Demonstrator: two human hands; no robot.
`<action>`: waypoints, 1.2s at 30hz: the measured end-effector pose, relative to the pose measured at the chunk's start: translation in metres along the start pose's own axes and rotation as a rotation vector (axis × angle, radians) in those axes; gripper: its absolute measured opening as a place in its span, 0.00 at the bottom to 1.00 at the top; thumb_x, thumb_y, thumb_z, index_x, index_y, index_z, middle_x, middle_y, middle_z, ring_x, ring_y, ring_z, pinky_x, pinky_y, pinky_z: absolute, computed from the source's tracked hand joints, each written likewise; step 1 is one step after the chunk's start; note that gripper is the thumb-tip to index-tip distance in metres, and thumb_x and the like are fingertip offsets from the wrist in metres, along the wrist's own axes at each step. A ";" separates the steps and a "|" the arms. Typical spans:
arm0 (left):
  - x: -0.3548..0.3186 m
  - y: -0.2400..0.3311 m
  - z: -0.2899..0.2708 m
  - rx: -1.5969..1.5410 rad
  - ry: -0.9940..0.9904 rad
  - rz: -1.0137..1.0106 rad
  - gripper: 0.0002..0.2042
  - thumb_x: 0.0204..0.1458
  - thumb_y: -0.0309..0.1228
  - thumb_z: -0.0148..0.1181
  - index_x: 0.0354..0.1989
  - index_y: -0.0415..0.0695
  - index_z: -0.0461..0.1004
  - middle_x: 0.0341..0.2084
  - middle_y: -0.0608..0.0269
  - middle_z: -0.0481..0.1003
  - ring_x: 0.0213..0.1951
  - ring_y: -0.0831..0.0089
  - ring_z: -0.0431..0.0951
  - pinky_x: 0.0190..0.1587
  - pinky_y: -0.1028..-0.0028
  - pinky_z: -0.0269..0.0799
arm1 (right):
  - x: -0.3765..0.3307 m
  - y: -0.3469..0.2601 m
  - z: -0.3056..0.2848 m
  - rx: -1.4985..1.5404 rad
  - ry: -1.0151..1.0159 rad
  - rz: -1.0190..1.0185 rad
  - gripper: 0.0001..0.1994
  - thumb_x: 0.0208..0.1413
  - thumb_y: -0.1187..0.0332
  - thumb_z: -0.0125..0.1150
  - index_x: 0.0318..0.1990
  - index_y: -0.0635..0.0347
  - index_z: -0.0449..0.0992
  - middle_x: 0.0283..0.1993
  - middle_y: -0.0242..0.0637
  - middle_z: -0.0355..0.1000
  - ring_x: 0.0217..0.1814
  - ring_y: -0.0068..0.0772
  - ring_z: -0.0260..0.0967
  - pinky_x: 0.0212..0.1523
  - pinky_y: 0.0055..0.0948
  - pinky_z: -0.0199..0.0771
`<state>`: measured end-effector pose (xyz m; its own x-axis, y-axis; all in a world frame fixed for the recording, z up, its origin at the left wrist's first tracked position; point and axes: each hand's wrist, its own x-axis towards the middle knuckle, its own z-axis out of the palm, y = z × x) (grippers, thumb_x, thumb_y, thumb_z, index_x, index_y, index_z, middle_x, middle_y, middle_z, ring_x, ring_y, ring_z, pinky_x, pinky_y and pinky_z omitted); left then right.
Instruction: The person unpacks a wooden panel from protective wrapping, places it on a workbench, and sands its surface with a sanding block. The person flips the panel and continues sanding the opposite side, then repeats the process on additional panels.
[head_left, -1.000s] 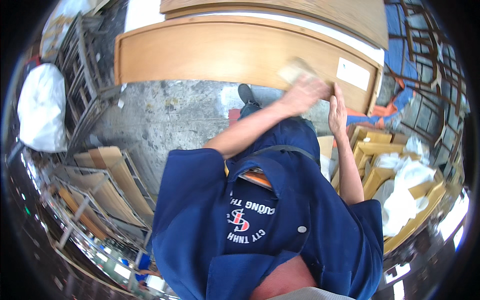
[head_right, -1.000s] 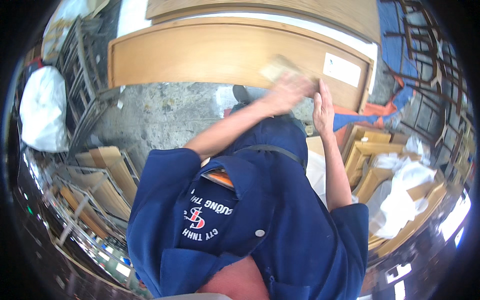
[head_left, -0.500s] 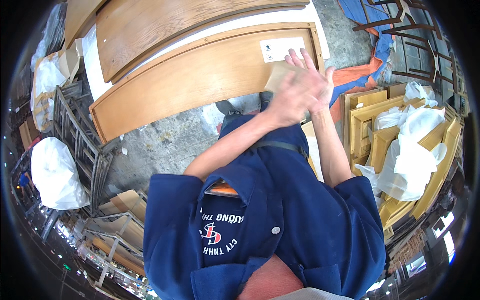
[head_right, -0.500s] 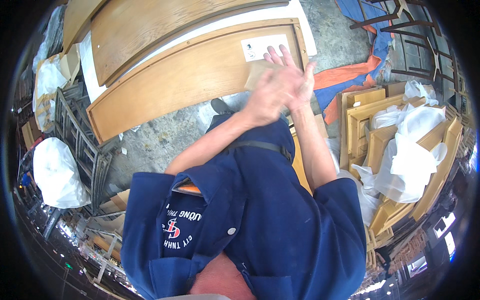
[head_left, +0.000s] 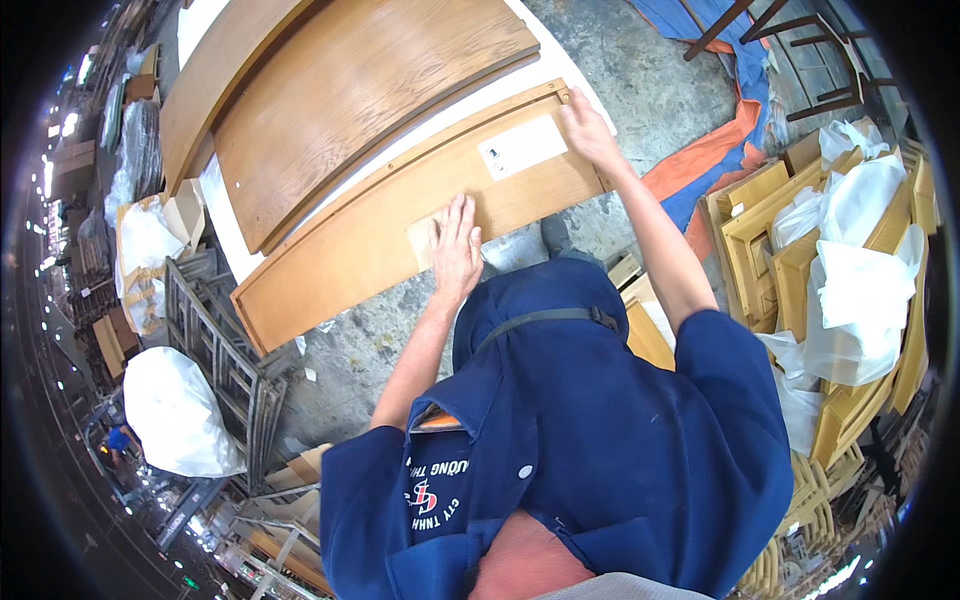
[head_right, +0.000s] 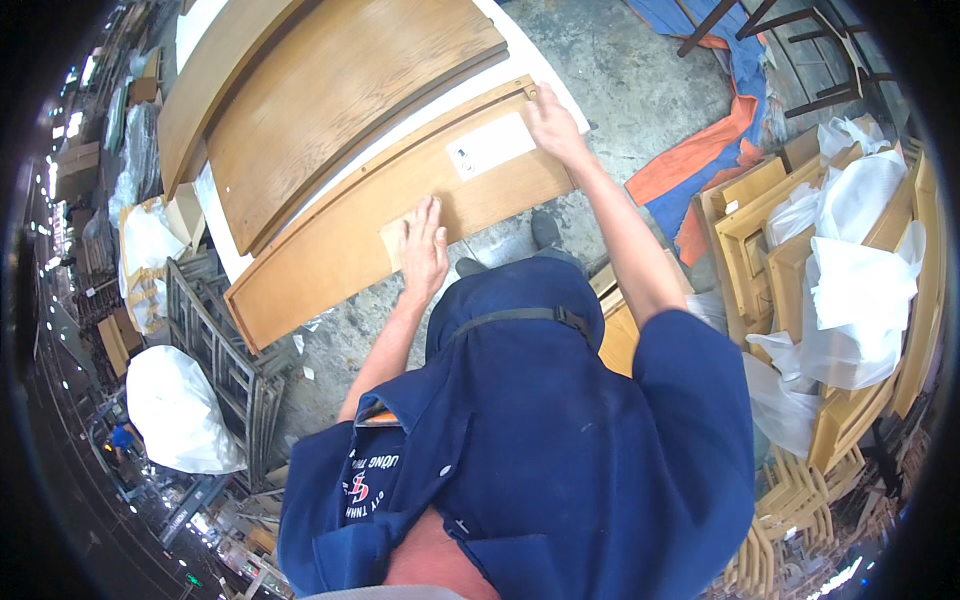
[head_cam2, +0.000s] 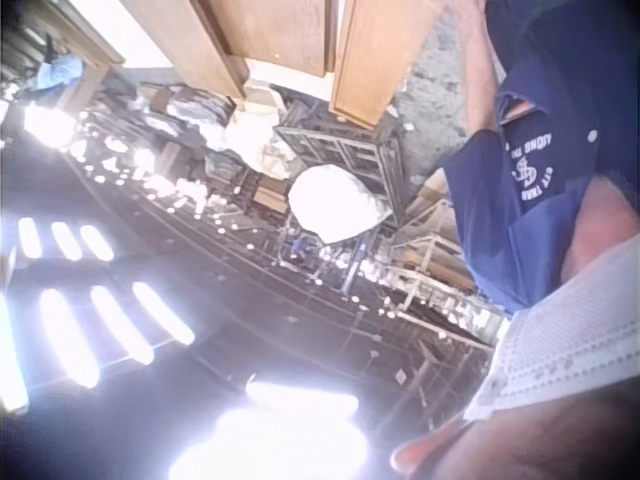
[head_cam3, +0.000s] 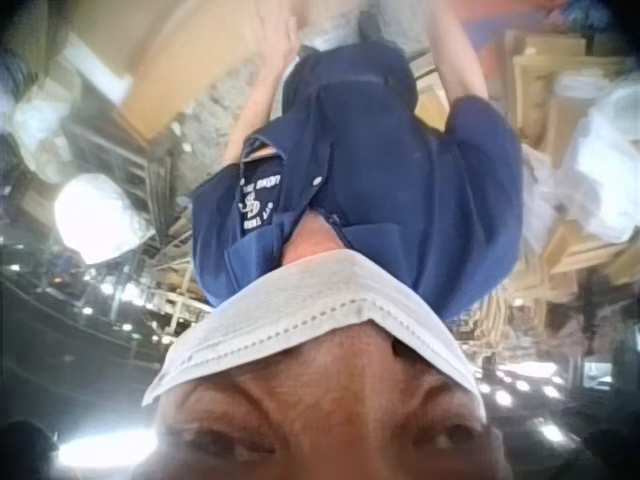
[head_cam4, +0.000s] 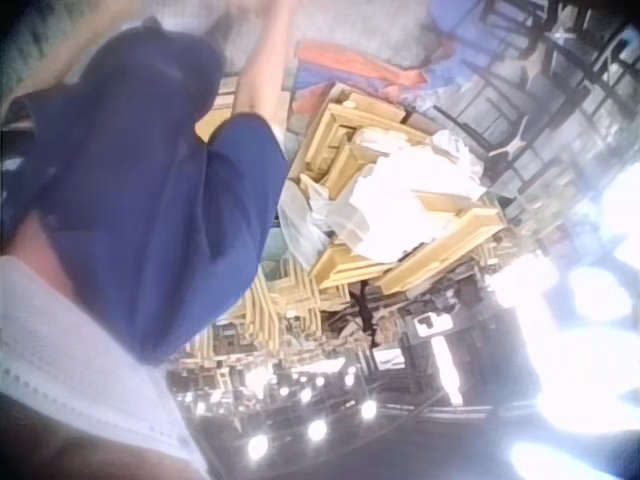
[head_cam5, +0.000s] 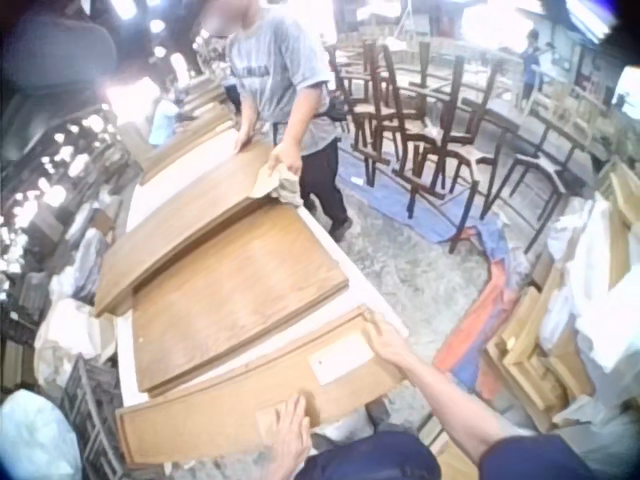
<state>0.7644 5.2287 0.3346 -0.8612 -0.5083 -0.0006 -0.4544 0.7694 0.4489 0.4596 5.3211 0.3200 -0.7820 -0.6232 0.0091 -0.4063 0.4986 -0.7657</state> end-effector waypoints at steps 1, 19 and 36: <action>-0.002 0.002 0.010 0.084 -0.080 -0.052 0.23 0.62 0.36 0.43 0.66 0.51 0.58 0.67 0.61 0.54 0.68 0.58 0.53 0.67 0.48 0.42 | 0.009 0.008 0.013 -0.065 -0.064 0.010 0.26 0.61 0.65 0.47 0.65 0.67 0.55 0.67 0.57 0.55 0.70 0.52 0.52 0.68 0.38 0.53; -0.054 -0.017 -0.012 -0.135 0.287 -0.223 0.21 0.61 0.33 0.46 0.62 0.44 0.63 0.63 0.59 0.62 0.65 0.57 0.58 0.64 0.50 0.51 | -0.002 -0.042 0.030 -0.692 -0.036 -0.575 0.26 0.59 0.59 0.53 0.61 0.66 0.62 0.61 0.52 0.61 0.64 0.52 0.57 0.64 0.47 0.56; -0.380 -0.178 -0.103 -0.178 0.797 -1.013 0.18 0.63 0.32 0.43 0.57 0.37 0.68 0.55 0.44 0.69 0.58 0.51 0.68 0.59 0.62 0.63 | -0.070 -0.249 0.312 -0.537 -0.228 -0.991 0.18 0.59 0.61 0.54 0.51 0.63 0.70 0.41 0.41 0.70 0.46 0.43 0.67 0.46 0.41 0.68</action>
<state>1.1956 5.2453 0.3472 0.2445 -0.9651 0.0933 -0.7298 -0.1199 0.6731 0.7627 5.0522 0.3093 0.0751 -0.9523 0.2958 -0.9871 -0.1131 -0.1135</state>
